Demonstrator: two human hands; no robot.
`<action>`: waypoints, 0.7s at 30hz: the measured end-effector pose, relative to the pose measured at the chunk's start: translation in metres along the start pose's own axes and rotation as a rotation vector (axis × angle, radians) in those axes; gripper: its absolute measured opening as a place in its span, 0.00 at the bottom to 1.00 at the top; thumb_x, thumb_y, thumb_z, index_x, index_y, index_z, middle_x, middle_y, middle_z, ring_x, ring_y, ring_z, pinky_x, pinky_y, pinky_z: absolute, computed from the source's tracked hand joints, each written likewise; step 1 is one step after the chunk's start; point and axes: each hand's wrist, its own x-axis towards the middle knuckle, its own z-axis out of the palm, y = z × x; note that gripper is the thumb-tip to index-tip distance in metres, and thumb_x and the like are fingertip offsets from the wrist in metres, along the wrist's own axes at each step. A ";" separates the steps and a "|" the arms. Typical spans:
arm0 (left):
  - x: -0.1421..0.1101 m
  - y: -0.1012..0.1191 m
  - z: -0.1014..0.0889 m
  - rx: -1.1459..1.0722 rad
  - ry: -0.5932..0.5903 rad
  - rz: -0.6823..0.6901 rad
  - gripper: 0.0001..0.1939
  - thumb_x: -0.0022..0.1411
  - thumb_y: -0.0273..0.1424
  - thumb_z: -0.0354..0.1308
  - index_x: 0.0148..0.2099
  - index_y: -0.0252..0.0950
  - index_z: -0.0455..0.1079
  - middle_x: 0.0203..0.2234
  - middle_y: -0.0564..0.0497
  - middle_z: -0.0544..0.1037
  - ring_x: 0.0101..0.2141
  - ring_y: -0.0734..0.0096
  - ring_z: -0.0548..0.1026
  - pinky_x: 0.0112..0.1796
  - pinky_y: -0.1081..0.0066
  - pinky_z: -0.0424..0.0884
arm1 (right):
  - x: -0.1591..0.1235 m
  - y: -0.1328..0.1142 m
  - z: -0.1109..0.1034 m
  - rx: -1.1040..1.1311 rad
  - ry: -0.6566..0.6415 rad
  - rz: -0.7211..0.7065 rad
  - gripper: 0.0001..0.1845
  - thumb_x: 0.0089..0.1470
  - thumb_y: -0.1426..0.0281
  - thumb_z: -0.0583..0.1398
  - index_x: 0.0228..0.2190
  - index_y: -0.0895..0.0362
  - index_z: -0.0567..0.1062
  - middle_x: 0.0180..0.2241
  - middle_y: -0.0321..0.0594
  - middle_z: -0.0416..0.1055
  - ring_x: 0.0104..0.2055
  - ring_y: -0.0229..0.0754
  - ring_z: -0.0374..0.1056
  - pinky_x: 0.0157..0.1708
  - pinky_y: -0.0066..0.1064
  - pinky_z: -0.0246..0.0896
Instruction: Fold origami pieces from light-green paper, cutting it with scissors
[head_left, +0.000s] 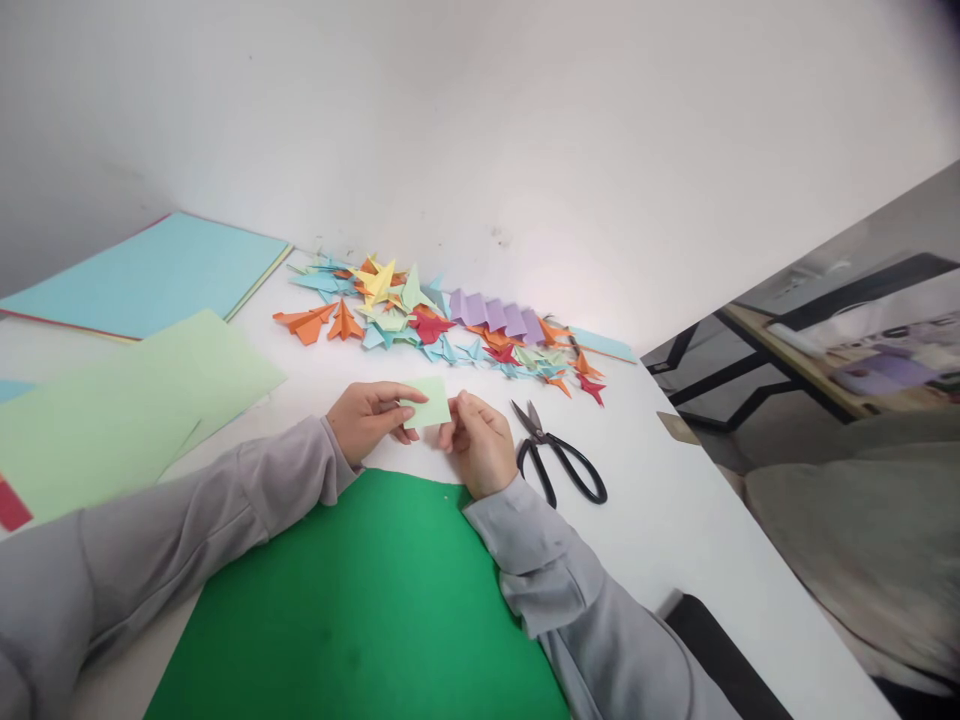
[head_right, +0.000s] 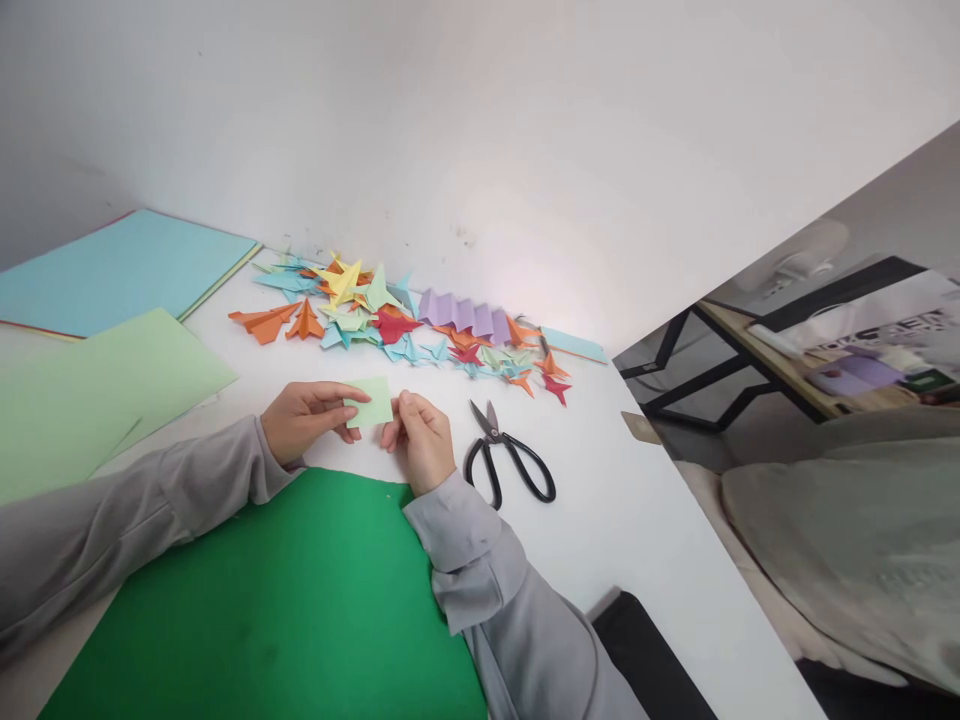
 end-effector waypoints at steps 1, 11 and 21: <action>0.000 0.001 0.000 -0.006 0.002 -0.005 0.13 0.48 0.27 0.59 0.38 0.27 0.71 0.16 0.53 0.74 0.20 0.73 0.74 0.25 0.73 0.73 | 0.000 0.000 0.000 -0.009 -0.006 0.001 0.18 0.47 0.55 0.58 0.19 0.58 0.67 0.10 0.30 0.64 0.12 0.30 0.55 0.14 0.22 0.46; -0.001 0.002 -0.002 -0.010 -0.025 -0.019 0.19 0.41 0.26 0.65 0.39 0.28 0.71 0.15 0.54 0.74 0.21 0.72 0.74 0.25 0.73 0.72 | -0.001 0.000 -0.001 -0.099 0.010 -0.026 0.16 0.46 0.58 0.60 0.20 0.58 0.68 0.11 0.29 0.64 0.13 0.29 0.55 0.15 0.23 0.49; 0.001 0.000 0.000 -0.115 0.003 -0.038 0.17 0.38 0.21 0.64 0.35 0.29 0.69 0.20 0.54 0.76 0.22 0.77 0.73 0.26 0.75 0.69 | -0.001 0.000 -0.001 -0.059 -0.053 -0.020 0.17 0.47 0.57 0.58 0.19 0.57 0.67 0.13 0.31 0.65 0.14 0.31 0.57 0.17 0.24 0.51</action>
